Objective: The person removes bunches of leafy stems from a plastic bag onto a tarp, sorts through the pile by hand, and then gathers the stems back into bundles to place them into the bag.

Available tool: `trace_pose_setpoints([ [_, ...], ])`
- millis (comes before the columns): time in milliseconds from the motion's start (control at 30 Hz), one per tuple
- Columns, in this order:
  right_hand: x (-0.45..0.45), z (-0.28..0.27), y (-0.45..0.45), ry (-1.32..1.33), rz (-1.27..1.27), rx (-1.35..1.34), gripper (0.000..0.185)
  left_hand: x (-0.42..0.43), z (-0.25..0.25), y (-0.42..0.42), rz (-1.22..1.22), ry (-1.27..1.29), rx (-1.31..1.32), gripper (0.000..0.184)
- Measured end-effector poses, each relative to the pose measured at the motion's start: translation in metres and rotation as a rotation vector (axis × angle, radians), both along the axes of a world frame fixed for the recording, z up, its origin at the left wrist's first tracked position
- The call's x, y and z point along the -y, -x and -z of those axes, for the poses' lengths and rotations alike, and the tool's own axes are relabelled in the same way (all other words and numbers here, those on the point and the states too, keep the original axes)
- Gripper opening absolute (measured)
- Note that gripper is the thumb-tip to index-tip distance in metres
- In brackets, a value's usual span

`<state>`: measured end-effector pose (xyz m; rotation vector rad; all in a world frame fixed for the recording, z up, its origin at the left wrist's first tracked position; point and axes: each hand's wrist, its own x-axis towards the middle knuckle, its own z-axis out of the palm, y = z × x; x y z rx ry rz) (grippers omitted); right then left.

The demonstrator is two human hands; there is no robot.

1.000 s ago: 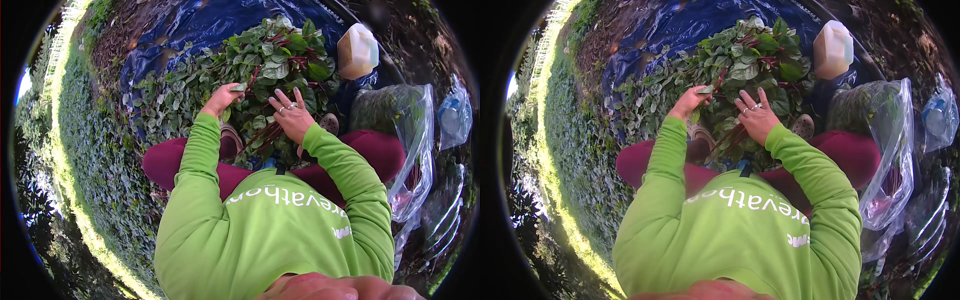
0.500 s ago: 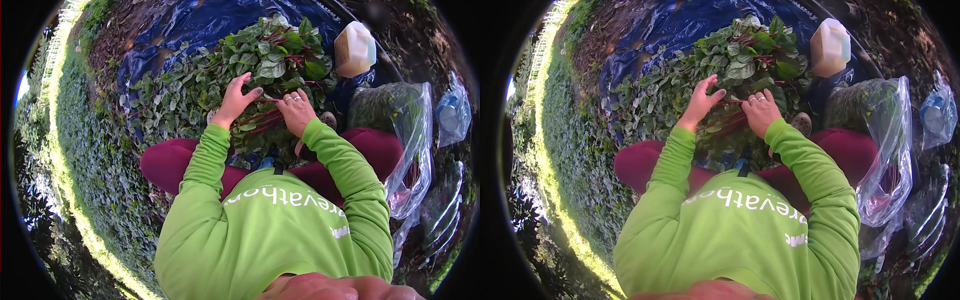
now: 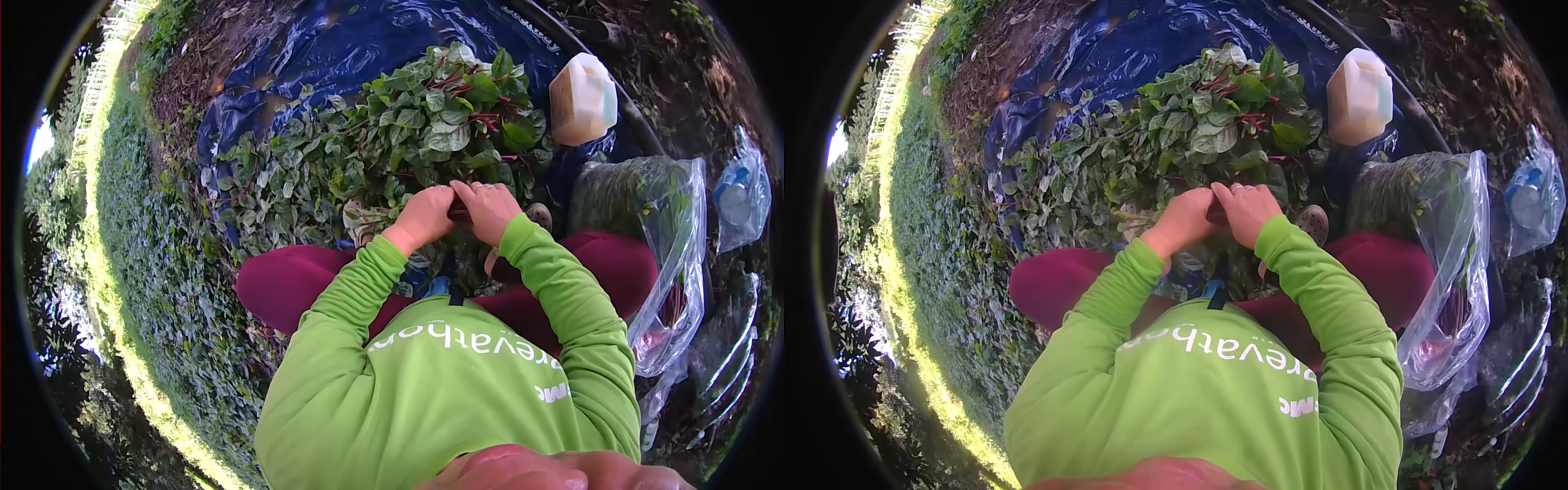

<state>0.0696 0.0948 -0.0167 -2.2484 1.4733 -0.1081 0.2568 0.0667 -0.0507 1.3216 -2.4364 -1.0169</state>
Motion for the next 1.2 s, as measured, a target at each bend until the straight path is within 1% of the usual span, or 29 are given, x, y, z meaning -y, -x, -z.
trace_pose_setpoints([
  [33,0.004,-0.001,0.002,-0.045,0.01,-0.02,0.035,0.009,-0.014,0.002,0.016,0.008,0.005,0.043],
  [67,0.006,-0.003,0.002,-0.04,0.026,-0.015,0.035,0.018,-0.03,0.002,0.065,-0.129,-0.053,0.049],
  [100,0.006,-0.01,0.001,-0.017,0.058,-0.071,0.029,0.027,-0.038,-0.001,0.114,-0.267,-0.111,0.054],
  [133,0.007,-0.014,0.0,0.006,0.089,-0.129,0.022,0.047,-0.037,-0.01,0.194,-0.473,-0.164,0.069],
  [167,0.006,-0.015,0.0,0.011,0.104,-0.129,0.022,0.07,-0.059,-0.012,0.164,-0.613,-0.082,0.077],
  [200,0.004,-0.016,-0.002,0.052,0.112,-0.085,0.019,0.093,-0.056,-0.015,0.03,-0.652,-0.15,0.076],
  [233,0.001,-0.015,-0.003,0.094,0.119,-0.041,0.017,0.123,-0.035,-0.013,-0.108,-0.502,-0.182,0.079],
  [267,0.0,-0.006,-0.004,0.143,0.11,-0.034,0.017,0.15,-0.021,-0.006,-0.237,-0.291,-0.22,0.072],
  [300,0.0,-0.006,-0.006,0.135,0.101,-0.035,0.015,0.178,0.008,-0.001,-0.316,0.013,-0.195,0.063],
  [333,0.001,-0.008,-0.007,0.122,0.084,-0.059,0.015,0.197,0.021,0.009,-0.314,0.266,-0.075,0.061],
  [367,0.0,-0.01,-0.007,0.107,0.068,-0.081,0.014,0.212,0.037,0.02,-0.298,0.273,-0.083,0.061],
  [400,0.0,-0.008,-0.008,0.095,0.063,-0.103,0.014,0.224,0.053,0.031,-0.31,0.309,0.032,0.063],
  [433,0.0,-0.008,-0.007,0.097,0.053,-0.106,0.015,0.231,0.058,0.042,-0.324,0.343,0.147,0.065],
  [467,-0.001,-0.005,-0.008,0.099,0.052,-0.114,0.015,0.235,0.064,0.05,-0.323,0.218,0.306,0.066],
  [500,0.0,-0.003,-0.007,0.102,0.051,-0.123,0.015,0.236,0.069,0.057,-0.312,0.219,0.301,0.066],
  [567,-0.001,0.002,-0.006,0.109,0.059,-0.127,0.014,0.228,0.082,0.06,-0.232,0.356,0.434,0.059],
  [600,-0.002,0.002,-0.006,0.12,0.057,-0.129,0.013,0.221,0.084,0.057,-0.151,0.555,0.45,0.047],
  [633,-0.002,0.001,-0.007,0.119,0.062,-0.122,0.013,0.221,0.083,0.055,-0.144,0.557,0.455,0.047],
  [700,-0.001,-0.003,-0.006,0.071,0.045,-0.109,0.016,0.225,0.077,0.048,-0.118,0.62,0.454,0.04],
  [733,-0.001,-0.006,-0.006,0.073,0.05,-0.101,0.016,0.223,0.065,0.043,-0.127,0.694,0.412,0.038],
  [767,-0.002,-0.008,-0.006,0.083,0.046,-0.103,0.016,0.224,0.052,0.041,-0.121,0.698,0.418,0.038],
  [833,-0.003,-0.009,-0.007,0.096,0.047,-0.1,0.016,0.222,0.007,0.045,-0.202,0.831,0.377,0.038],
  [900,-0.006,-0.009,-0.008,0.139,0.033,-0.111,0.016,0.206,-0.046,0.061,-0.186,0.875,0.367,0.041],
  [933,-0.007,-0.008,-0.008,0.142,0.036,-0.109,0.016,0.194,-0.064,0.069,-0.178,0.916,0.354,0.045],
  [967,-0.008,-0.009,-0.009,0.146,0.031,-0.095,0.016,0.181,-0.074,0.078,-0.176,0.919,0.354,0.045],
  [1033,-0.01,-0.007,-0.011,0.151,0.026,-0.077,0.016,0.147,-0.08,0.096,-0.044,0.855,0.391,0.07],
  [1100,-0.012,-0.002,-0.012,0.233,0.032,-0.052,0.016,0.116,-0.058,0.104,0.118,0.644,0.454,0.089],
  [1167,-0.015,0.001,-0.013,0.252,0.045,-0.055,0.016,0.101,-0.016,0.101,0.146,0.238,0.459,0.098],
  [1200,-0.016,0.001,-0.012,0.266,0.035,-0.075,0.015,0.101,0.011,0.096,0.117,0.052,0.397,0.086],
])
